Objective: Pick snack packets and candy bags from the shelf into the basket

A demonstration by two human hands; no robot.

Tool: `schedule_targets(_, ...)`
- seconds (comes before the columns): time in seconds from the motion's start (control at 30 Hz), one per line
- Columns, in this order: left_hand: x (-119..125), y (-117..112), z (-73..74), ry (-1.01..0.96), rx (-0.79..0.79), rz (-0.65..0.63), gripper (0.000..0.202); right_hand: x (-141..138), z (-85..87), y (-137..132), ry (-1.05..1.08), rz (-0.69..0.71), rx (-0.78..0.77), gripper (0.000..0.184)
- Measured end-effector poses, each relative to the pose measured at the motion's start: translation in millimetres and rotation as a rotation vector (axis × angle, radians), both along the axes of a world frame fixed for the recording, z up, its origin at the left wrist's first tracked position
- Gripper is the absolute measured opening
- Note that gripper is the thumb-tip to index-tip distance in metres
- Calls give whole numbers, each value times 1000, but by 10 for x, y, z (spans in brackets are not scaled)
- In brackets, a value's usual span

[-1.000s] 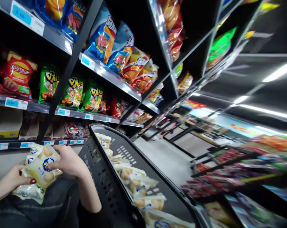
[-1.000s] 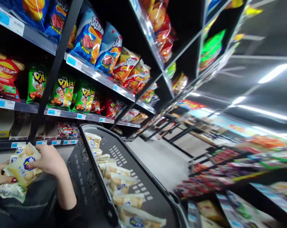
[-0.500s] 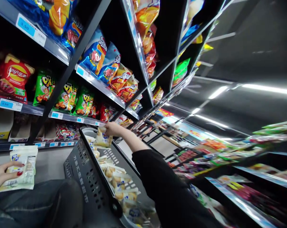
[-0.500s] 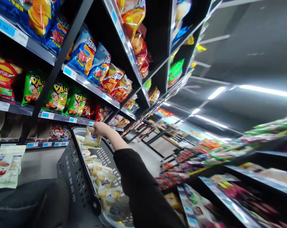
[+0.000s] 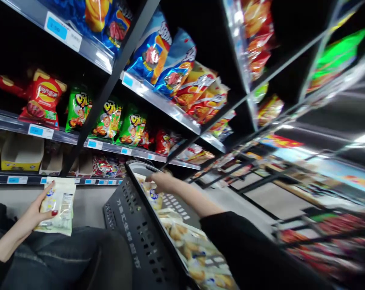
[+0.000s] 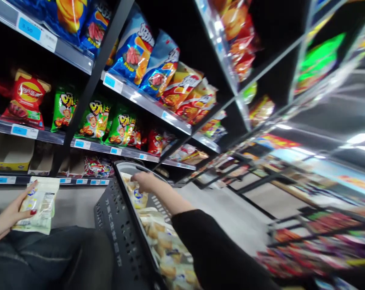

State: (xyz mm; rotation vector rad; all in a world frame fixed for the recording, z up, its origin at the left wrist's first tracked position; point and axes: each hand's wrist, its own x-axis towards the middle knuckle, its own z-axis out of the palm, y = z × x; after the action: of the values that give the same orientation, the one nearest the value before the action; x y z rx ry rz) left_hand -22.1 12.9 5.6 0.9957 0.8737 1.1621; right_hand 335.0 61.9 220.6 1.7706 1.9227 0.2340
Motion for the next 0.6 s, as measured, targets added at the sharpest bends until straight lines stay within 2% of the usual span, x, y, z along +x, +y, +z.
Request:
schedule_targets(0.07,10,9,-1,5,51,47,95,-262,225,130,-19,58,89,33)
schedule_targets(0.13,8,23,-18,54,92,85,96,-697,415,265,2,145,145,27)
schedule_targets(0.2,-4,34,-38,103,123,104,96,-1254,485,372,127,266,133,18)
schedule_targets(0.23,-12,38,-45,113,139,108,96,-1540,459,408,212,307,99,17)
schedule_targets(0.33,-45,43,-35,102,192,122,95,-2220,162,434,396,373,-172,13)
schedule_targets(0.4,-78,40,3,83,217,138,94,-2423,-155,403,511,414,-221,12)
schedule_targets(0.53,-136,26,110,13,228,137,96,-2338,-790,352,886,473,-170,22)
schedule_targets(0.6,-139,24,140,-55,216,114,105,-2218,-1010,342,1071,455,-162,14)
